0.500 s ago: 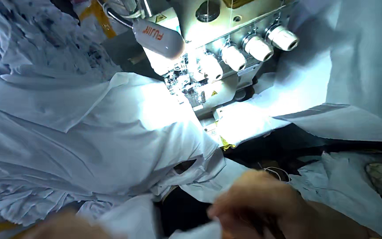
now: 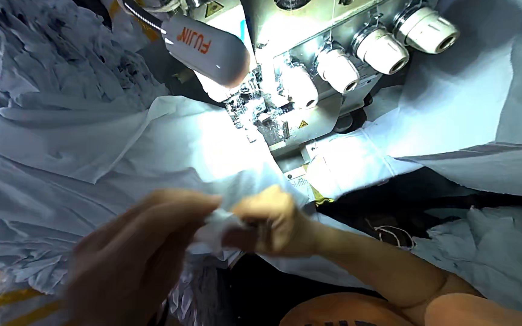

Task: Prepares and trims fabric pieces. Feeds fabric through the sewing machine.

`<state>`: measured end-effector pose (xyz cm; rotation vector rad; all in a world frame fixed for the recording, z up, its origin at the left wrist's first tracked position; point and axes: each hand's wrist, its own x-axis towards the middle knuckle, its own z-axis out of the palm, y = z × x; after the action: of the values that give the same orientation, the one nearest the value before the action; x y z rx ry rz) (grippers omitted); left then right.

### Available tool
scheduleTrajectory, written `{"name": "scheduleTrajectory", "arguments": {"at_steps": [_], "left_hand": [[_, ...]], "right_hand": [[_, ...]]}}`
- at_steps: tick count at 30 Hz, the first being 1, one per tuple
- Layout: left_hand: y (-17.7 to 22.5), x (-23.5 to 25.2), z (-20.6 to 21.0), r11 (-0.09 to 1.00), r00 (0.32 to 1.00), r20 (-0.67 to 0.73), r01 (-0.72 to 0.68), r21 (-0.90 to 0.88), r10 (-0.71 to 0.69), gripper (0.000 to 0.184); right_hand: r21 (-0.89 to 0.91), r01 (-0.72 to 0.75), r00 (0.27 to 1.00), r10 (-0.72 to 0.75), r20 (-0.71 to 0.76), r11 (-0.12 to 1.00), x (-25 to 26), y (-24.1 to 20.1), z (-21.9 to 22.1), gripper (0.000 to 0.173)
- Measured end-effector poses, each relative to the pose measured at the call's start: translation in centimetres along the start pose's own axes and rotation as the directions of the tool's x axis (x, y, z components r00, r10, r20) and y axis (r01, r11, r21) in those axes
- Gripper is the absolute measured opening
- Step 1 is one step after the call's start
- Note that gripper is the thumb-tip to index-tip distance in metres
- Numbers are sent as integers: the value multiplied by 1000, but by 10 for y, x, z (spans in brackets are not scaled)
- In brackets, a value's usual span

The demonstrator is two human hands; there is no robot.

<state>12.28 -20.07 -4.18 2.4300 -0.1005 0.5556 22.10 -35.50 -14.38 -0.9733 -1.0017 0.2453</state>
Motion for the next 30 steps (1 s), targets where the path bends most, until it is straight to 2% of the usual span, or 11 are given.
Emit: {"name": "scheduleTrajectory", "arguments": {"at_steps": [2,4,7,11,15,17,20,23,26,28,30], "left_hand": [[6,-8,-20,997,998,-51,36,62,-33,10],[-3,0,-17,989,998,-59,28,148,-20,15],[-37,38,28,992,994,-75,-65,105,74,20],[-73,54,62,997,999,10,-38,-66,39,8],[-67,52,57,995,995,101,16,-103,-5,9],[-61,50,58,996,994,104,44,-76,-36,9],[-55,44,69,996,996,-1,85,-38,-85,6],[-41,37,84,978,994,-102,61,199,-41,11],[-12,13,111,821,992,-115,106,561,-50,25],[-5,2,129,776,987,-128,154,612,-95,34],[-13,2,130,819,988,-116,147,555,-99,35]], "right_hand": [[86,19,997,-25,68,996,-11,-12,9,19],[58,27,999,-29,33,998,-17,-24,-2,23],[-252,-38,997,21,-70,967,-24,-12,-34,22],[-596,-135,990,87,-108,791,-26,26,-63,31],[-631,-141,979,201,24,763,-39,35,-64,22],[-653,-178,973,231,-5,736,-49,32,-57,23],[-670,-233,969,228,-97,705,-54,27,-49,23],[-673,-230,968,239,-81,703,-58,14,-45,22],[-711,-169,978,205,-36,682,-62,2,-43,24],[-757,-148,983,180,-41,636,-58,2,-43,21],[-784,-139,985,167,-46,605,-50,3,-44,22]]}}
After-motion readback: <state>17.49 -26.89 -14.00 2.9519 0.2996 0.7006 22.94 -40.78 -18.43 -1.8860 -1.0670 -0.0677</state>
